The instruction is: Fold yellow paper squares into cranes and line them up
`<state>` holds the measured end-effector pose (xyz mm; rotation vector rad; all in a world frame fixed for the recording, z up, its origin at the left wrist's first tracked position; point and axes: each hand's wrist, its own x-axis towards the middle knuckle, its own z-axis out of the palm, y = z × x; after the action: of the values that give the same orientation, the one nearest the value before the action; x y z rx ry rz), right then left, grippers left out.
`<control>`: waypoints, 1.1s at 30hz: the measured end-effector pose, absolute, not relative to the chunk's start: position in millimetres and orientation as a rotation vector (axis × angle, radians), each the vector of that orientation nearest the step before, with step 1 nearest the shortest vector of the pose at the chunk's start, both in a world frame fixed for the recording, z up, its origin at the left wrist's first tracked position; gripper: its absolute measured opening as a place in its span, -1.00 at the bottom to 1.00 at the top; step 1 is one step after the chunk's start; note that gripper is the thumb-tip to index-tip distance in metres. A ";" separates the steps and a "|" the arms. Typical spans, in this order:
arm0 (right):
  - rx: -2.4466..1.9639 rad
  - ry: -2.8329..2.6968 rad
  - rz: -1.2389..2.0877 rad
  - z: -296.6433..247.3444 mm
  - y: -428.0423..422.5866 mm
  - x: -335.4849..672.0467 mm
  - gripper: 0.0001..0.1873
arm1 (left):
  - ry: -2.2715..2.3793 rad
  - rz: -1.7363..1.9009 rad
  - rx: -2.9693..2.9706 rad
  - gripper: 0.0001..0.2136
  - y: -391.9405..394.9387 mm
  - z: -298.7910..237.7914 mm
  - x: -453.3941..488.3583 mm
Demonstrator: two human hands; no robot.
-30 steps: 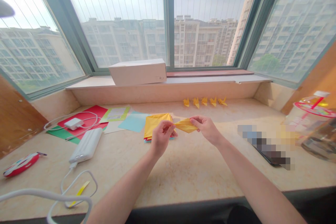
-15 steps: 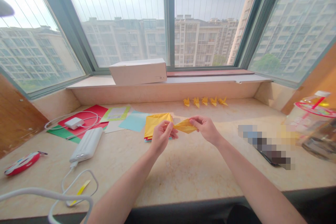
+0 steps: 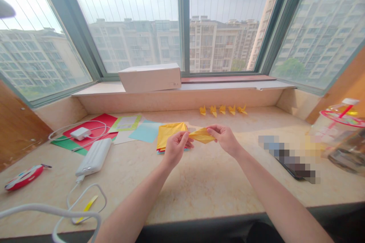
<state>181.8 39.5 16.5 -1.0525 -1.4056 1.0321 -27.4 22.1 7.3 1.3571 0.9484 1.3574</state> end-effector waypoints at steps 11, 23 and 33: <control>-1.051 -1.406 1.045 15.6 40.1 182.7 -0.50 | 0.980 1.402 1.442 -0.68 22.0 5.2 -25.6; -1.034 -1.398 1.053 14.6 41.2 183.5 -0.53 | 0.986 1.409 1.452 -0.72 19.7 7.5 -25.4; -1.054 -1.466 1.021 10.7 38.1 179.6 -0.58 | 1.123 1.341 1.686 -0.59 18.7 6.7 -32.2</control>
<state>179.6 38.1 10.7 -1.0536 -1.4665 1.0206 -32.2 18.7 6.7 1.6861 1.1233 1.3406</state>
